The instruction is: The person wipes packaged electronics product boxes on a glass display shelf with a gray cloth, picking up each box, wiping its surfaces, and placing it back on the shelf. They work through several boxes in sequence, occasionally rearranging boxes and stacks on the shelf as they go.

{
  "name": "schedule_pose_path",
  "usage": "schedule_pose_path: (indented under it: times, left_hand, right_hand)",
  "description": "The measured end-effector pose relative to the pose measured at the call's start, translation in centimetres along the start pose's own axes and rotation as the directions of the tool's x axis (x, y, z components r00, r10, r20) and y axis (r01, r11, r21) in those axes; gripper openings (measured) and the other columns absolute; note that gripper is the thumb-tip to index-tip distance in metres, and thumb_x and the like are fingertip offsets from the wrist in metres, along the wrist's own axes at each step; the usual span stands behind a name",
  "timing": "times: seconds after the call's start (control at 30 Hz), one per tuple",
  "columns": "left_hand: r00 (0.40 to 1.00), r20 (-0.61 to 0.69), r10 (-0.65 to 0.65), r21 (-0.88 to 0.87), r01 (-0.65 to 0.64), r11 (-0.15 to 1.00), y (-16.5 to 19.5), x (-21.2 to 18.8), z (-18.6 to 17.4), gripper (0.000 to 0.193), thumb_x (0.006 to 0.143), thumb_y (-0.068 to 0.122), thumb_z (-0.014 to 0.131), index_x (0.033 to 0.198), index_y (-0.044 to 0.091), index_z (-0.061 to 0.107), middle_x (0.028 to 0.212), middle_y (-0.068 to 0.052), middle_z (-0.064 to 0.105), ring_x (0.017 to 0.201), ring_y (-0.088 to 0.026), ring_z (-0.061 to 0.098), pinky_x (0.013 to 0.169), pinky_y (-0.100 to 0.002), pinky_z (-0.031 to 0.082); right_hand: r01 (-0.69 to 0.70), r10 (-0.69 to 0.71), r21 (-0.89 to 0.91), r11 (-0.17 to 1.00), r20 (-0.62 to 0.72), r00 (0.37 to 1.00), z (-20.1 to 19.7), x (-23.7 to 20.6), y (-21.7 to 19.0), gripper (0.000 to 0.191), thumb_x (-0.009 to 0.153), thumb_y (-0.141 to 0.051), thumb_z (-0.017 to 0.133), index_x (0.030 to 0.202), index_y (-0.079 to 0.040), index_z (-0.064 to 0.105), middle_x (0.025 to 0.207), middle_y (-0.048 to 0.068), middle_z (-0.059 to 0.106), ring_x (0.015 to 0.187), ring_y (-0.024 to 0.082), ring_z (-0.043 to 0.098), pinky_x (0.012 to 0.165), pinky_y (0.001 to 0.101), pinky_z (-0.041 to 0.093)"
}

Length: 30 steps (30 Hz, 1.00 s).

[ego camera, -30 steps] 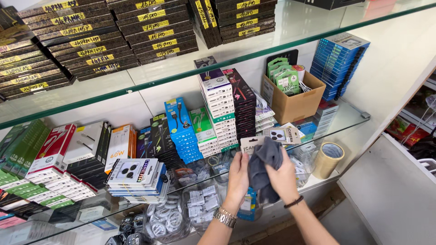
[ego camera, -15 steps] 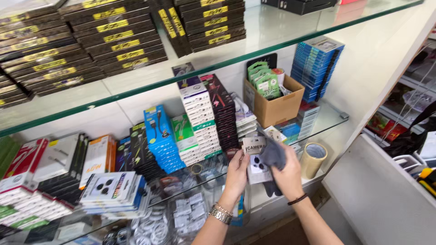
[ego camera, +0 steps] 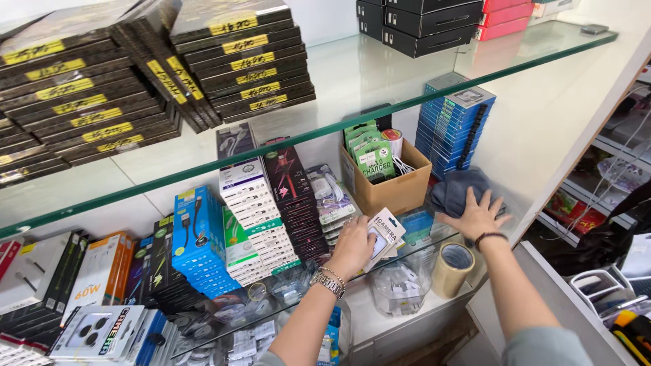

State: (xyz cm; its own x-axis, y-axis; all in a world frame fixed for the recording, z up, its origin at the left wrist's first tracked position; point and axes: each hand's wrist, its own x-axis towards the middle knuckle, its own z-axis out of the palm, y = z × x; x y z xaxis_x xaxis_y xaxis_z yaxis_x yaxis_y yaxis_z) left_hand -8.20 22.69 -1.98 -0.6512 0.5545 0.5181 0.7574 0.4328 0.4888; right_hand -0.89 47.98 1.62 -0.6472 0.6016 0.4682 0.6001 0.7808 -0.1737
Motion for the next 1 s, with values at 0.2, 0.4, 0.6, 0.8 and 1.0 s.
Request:
schedule_pose_path:
  times: [0.2,0.4,0.6,0.8,1.0]
  left_hand:
    - [0.929,0.316,-0.193,0.104,0.169,0.980,-0.9,1.7,0.7,0.030,0.097,0.021,0.059,0.111,-0.004,0.061,0.109,-0.025,0.069,0.107,-0.041,0.067,0.096,-0.048,0.051]
    - [0.924,0.305,-0.230,0.322,0.127,0.938,0.5,1.0,1.6,0.036,0.092,0.019,0.056,0.121,-0.001,0.062,0.109,-0.024,0.072,0.112,-0.040,0.064,0.095,-0.056,0.046]
    - [0.952,0.274,-0.138,0.462,-0.004,0.887,1.2,-0.1,2.3,0.066,0.084,0.030,0.064,0.131,-0.015,0.056,0.108,-0.022,0.071,0.117,-0.035,0.057,0.103,-0.046,0.035]
    - [0.817,0.405,-0.411,0.137,0.390,0.910,0.1,-1.2,1.9,0.058,0.091,0.041,0.068,0.126,-0.005,0.063,0.136,-0.032,0.052,0.128,-0.045,0.049,0.112,-0.047,0.037]
    - [0.986,-0.017,-0.167,-0.523,0.133,0.842,-0.5,-7.1,-0.5,0.057,0.091,0.008,0.067,0.143,-0.002,0.044,0.140,-0.023,0.056,0.135,-0.035,0.054,0.114,-0.041,0.040]
  right_hand:
    - [-0.469,0.064,0.804,0.365,0.481,0.874,5.9,-7.9,-1.1,0.044,0.096,-0.044,0.068,0.095,0.000,0.071,0.090,0.022,0.076,0.079,0.029,0.071,0.071,0.0425,0.057]
    - [-0.827,-0.229,0.561,-0.045,0.800,0.555,8.1,-14.8,-5.5,0.049,0.089,-0.044,0.069,0.105,0.001,0.062,0.097,0.016,0.073,0.085,0.025,0.074,0.080,0.0395,0.063]
    - [-0.724,-0.137,0.549,-0.417,0.750,0.648,8.4,-17.6,-8.7,0.041,0.091,-0.037,0.066,0.115,-0.005,0.056,0.110,0.011,0.066,0.097,0.022,0.068,0.084,0.0410,0.062]
    - [-0.701,-0.045,0.574,-0.423,0.760,0.649,8.6,-17.9,-7.1,0.040,0.094,-0.013,0.063,0.130,-0.006,0.048,0.118,0.007,0.061,0.105,0.019,0.058,0.088,0.0413,0.052]
    - [-0.292,-0.149,0.954,-0.069,0.280,0.948,5.1,-18.3,-8.9,0.072,0.085,0.003,0.049,0.154,-0.004,0.030,0.145,0.013,0.050,0.135,0.022,0.047,0.112,0.0341,0.036]
